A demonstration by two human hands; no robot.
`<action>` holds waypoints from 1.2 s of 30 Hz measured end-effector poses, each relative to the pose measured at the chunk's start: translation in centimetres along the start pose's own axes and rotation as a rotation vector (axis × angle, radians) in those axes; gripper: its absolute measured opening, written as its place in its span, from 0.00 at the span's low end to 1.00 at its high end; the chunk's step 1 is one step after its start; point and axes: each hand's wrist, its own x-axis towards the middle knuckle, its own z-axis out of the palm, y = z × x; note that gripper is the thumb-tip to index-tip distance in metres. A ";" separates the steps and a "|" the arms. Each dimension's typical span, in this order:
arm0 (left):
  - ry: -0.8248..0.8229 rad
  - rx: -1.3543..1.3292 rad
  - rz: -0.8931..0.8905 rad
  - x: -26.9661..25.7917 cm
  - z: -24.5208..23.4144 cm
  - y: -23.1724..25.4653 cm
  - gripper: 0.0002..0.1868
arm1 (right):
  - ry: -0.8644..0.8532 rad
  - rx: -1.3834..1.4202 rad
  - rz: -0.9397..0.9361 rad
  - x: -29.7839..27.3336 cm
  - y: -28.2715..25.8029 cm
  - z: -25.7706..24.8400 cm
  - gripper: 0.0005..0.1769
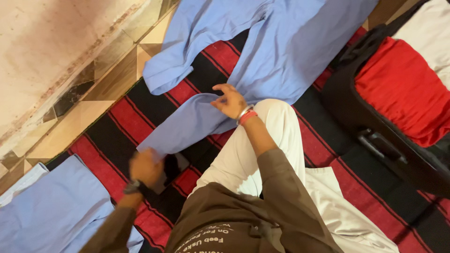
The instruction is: The person opens a suitcase by hand, removes items of clothing one by one, and unfolds a blue shirt and a red garment on a rug.
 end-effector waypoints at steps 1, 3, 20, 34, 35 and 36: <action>-0.141 0.031 0.048 -1.6 0.3 1.7 0.44 | -0.014 0.002 0.002 0.0 0.2 0.2 0.29; -0.310 0.068 0.050 -3.0 0.6 3.4 0.52 | -0.048 -0.087 0.023 0.3 0.6 0.5 0.27; -0.646 -0.116 -0.104 -12.0 0.6 3.7 0.48 | -0.156 -0.188 0.038 0.4 2.1 1.2 0.20; -1.258 -0.804 -0.328 -9.8 1.3 -3.3 0.34 | -0.176 -0.224 0.067 0.3 -0.1 0.4 0.19; -1.329 -0.844 -0.375 -9.6 1.4 -3.2 0.34 | -0.164 -0.220 0.057 0.3 0.1 0.3 0.19; -1.319 -0.737 -0.292 -9.5 1.9 -3.0 0.34 | -0.152 -0.216 0.046 0.3 0.2 0.3 0.19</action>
